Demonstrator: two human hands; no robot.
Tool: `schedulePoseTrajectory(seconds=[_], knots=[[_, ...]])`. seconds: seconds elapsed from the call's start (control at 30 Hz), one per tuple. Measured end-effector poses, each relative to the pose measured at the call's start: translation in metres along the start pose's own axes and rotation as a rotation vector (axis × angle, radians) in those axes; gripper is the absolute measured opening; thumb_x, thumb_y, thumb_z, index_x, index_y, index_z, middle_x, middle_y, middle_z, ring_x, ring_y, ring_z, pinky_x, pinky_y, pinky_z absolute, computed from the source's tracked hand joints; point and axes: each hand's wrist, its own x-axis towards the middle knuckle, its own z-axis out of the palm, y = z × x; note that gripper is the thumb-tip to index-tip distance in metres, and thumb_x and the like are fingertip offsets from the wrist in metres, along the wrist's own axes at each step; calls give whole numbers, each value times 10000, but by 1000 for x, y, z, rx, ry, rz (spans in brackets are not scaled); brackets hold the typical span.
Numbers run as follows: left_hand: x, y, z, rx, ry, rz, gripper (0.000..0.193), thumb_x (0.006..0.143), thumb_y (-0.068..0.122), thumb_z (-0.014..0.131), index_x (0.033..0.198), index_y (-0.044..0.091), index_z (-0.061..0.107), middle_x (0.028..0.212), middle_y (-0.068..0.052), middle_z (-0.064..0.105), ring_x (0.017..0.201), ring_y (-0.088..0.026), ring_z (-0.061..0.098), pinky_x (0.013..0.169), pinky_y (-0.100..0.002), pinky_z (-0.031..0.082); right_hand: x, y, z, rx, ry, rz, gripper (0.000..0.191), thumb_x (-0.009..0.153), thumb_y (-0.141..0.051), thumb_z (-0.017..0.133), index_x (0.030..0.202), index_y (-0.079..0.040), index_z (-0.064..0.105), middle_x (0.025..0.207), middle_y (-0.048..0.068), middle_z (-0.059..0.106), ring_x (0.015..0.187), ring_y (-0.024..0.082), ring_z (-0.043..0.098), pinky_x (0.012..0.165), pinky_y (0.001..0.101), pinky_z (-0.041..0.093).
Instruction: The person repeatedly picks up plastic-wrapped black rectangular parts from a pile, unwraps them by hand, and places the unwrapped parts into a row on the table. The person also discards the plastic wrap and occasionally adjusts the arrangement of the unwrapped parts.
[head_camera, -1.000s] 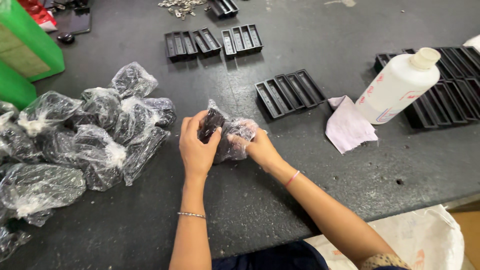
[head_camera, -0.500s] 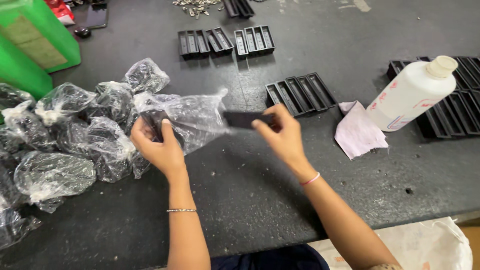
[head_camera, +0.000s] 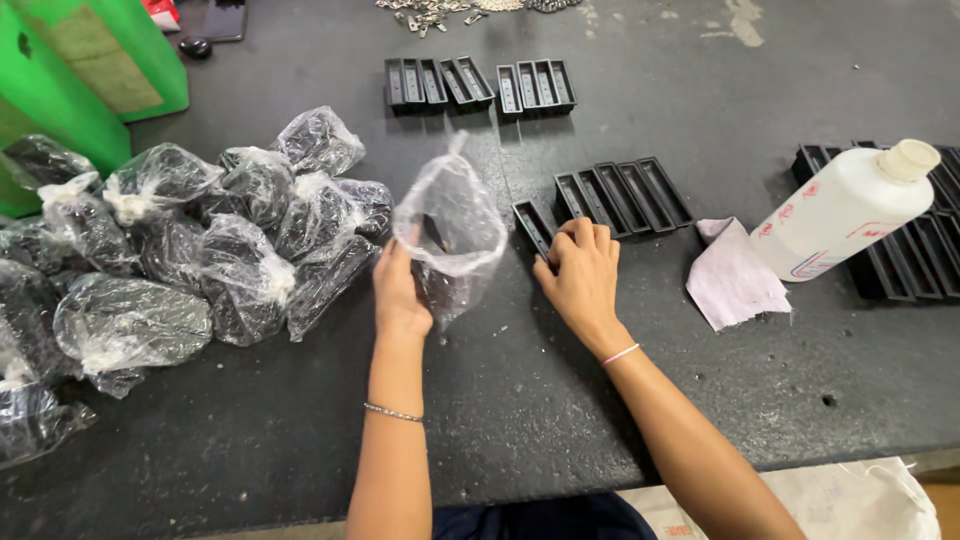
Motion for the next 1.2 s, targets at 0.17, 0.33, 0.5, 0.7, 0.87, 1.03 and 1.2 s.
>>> schedulePoseTrajectory(seconds=[0.17,0.33,0.5,0.7,0.87,1.03,1.2], knots=[[-11,-12,5,-50,-117,-87,302,933,226,640,1137,3,644,934,-92,722,776,-227,711,684,-381,586,6,0,1,-52,77,-10,258,802,-212,810,904,-55,633,1186,127,584,1113,355,488,918,476,366],[-7,-27,11,18,-68,-58,311,958,170,683,1207,-6,624,999,-62,678,870,-152,661,761,-314,550,7,4,-28,239,265,-38,253,930,-109,781,1118,-19,639,1204,138,590,1166,317,533,1001,445,434],[-1,-47,24,154,-36,36,323,939,174,676,1209,8,616,1053,-56,679,928,-122,645,807,-284,529,11,17,-66,893,189,114,56,1082,-39,647,1124,-6,630,1019,56,648,898,120,622,834,276,528],[-5,-62,50,259,-84,91,334,970,245,668,1210,18,622,1076,-51,690,950,-91,646,825,-255,525,17,30,-82,492,-443,143,271,999,-30,658,1249,-75,750,926,122,752,782,208,676,735,310,554],[-15,-72,63,230,-195,80,234,1017,214,659,1104,-2,647,998,-44,696,879,-85,639,782,-252,528,15,41,-65,658,-361,-266,435,874,36,685,1307,11,651,1223,184,721,1145,200,672,941,345,532],[-18,-70,53,217,-232,121,161,1020,150,652,1033,-9,668,942,-46,707,828,-90,639,750,-259,531,4,46,-35,890,-531,84,402,919,-27,634,1320,-21,598,1287,100,663,1148,163,690,877,289,616],[-12,-72,40,430,-53,336,130,1009,141,653,1013,12,645,916,-40,693,816,-102,629,741,-265,532,0,37,-11,1129,-487,381,355,927,-51,660,1269,-4,580,1225,96,654,985,178,685,783,300,623]])
